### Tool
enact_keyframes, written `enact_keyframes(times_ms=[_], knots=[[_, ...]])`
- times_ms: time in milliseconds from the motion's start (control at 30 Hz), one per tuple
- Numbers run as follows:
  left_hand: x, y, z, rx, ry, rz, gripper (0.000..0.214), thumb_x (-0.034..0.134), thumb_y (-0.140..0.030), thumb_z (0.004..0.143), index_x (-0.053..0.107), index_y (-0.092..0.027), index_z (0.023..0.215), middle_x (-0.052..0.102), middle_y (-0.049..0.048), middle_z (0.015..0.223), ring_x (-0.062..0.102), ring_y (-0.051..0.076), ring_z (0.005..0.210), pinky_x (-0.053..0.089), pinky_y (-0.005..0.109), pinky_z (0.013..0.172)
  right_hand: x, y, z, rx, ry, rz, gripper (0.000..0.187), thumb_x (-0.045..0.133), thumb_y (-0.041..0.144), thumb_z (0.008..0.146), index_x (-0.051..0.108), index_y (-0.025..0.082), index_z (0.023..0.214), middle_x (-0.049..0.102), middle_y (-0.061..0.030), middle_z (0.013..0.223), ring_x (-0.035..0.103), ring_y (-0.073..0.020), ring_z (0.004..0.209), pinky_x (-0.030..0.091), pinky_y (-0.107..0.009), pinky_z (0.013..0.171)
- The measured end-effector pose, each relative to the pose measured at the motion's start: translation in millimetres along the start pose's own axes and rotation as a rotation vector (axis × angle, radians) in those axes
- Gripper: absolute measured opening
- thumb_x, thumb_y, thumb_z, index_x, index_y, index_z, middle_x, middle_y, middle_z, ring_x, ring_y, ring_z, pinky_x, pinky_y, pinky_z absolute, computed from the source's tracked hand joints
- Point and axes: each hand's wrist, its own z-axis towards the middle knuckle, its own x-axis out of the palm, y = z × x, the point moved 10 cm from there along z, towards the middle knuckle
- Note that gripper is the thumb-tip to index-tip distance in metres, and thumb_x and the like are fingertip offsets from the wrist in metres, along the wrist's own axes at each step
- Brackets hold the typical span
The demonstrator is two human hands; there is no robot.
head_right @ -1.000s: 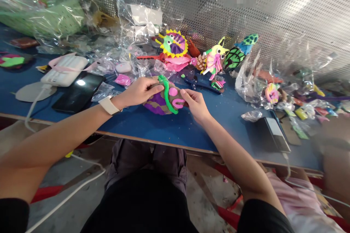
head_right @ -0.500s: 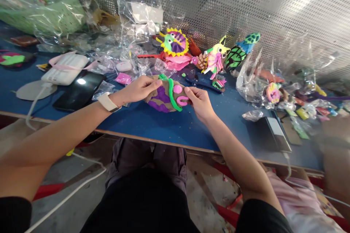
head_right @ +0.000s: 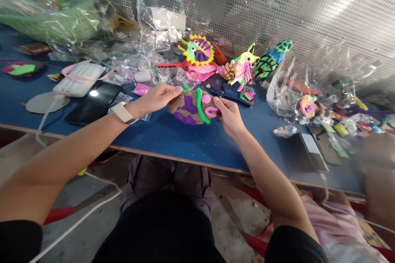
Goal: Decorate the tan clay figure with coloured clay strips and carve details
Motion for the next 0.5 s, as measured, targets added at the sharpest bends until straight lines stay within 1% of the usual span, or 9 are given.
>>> enact_keyframes(times_ms=[67,100,167,200,267,367,400,433,500], knots=[[-7.9,5.0,0.8,-0.029,-0.020,-0.027,0.073,0.057,-0.080,0.110,0.054,-0.023,0.064,0.060,0.0034,0.061,0.060,0.015,0.058,0.049,0.030,0.057,-1.4,-0.5,1.6,0.015,-0.004,0.011,0.056,0.092,0.078,0.080,0.079,0.027,0.101,0.079,-0.0039,0.091,0.074,-0.0224,0.083,0.061,-0.034,0.067],[-8.9,8.6,1.2,-0.049,-0.004,-0.050,0.067,0.062,-0.077,0.109,0.061,-0.022,0.070,0.066,0.0045,0.067,0.065,0.016,0.062,0.052,0.030,0.058,-1.2,-0.6,1.8,0.025,0.000,0.021,0.057,0.092,0.077,0.079,0.079,0.027,0.104,0.079,-0.0039,0.094,0.075,-0.0223,0.084,0.061,-0.033,0.067],[-4.4,16.4,1.5,-0.090,0.069,-0.108,0.050,0.078,-0.069,0.102,0.074,-0.020,0.092,0.078,0.0075,0.084,0.075,0.019,0.073,0.059,0.030,0.064,1.0,-0.3,0.8,0.047,0.022,0.037,0.060,0.094,0.077,0.077,0.079,0.027,0.107,0.079,-0.0034,0.095,0.074,-0.0214,0.082,0.061,-0.033,0.066],[-1.0,20.1,1.2,-0.108,0.103,-0.133,0.045,0.086,-0.064,0.098,0.077,-0.020,0.105,0.082,0.0089,0.091,0.079,0.021,0.079,0.062,0.031,0.067,3.1,-0.1,-0.4,0.059,0.043,0.038,0.061,0.095,0.077,0.076,0.079,0.027,0.107,0.078,-0.0029,0.093,0.072,-0.0204,0.079,0.059,-0.032,0.064],[5.4,26.1,0.4,-0.128,0.142,-0.167,0.052,0.094,-0.055,0.091,0.076,-0.017,0.122,0.085,0.0108,0.098,0.082,0.022,0.083,0.066,0.032,0.069,9.2,-0.7,-3.9,0.093,0.109,0.030,0.063,0.099,0.075,0.073,0.079,0.023,0.103,0.072,-0.0011,0.083,0.065,-0.0168,0.069,0.054,-0.031,0.059],[11.2,29.8,-0.2,-0.113,0.145,-0.176,0.053,0.095,-0.050,0.091,0.075,-0.015,0.125,0.084,0.0105,0.092,0.082,0.021,0.078,0.065,0.030,0.066,17.5,-4.0,-9.3,0.146,0.211,-0.006,0.065,0.103,0.074,0.070,0.077,0.019,0.093,0.058,0.0045,0.068,0.049,-0.0111,0.058,0.044,-0.028,0.052],[12.6,29.8,-0.4,-0.104,0.147,-0.170,0.051,0.095,-0.049,0.091,0.075,-0.015,0.124,0.083,0.0101,0.091,0.082,0.021,0.077,0.065,0.029,0.065,18.7,-4.5,-10.2,0.150,0.228,-0.020,0.065,0.103,0.074,0.070,0.077,0.018,0.092,0.056,0.0055,0.067,0.047,-0.0105,0.057,0.042,-0.027,0.052],[13.7,29.2,-0.6,-0.095,0.150,-0.164,0.049,0.096,-0.047,0.090,0.075,-0.015,0.122,0.083,0.0096,0.089,0.081,0.020,0.076,0.064,0.029,0.065,19.0,-4.3,-10.5,0.145,0.234,-0.036,0.065,0.103,0.074,0.070,0.076,0.018,0.091,0.056,0.0055,0.067,0.048,-0.0104,0.058,0.042,-0.027,0.052],[14.7,26.6,-1.3,-0.079,0.163,-0.149,0.045,0.096,-0.043,0.090,0.076,-0.015,0.118,0.083,0.0086,0.086,0.081,0.020,0.074,0.064,0.029,0.065,18.7,-4.0,-10.2,0.131,0.228,-0.071,0.062,0.106,0.069,0.068,0.076,0.019,0.092,0.063,0.0035,0.072,0.054,-0.0113,0.062,0.045,-0.027,0.055]])
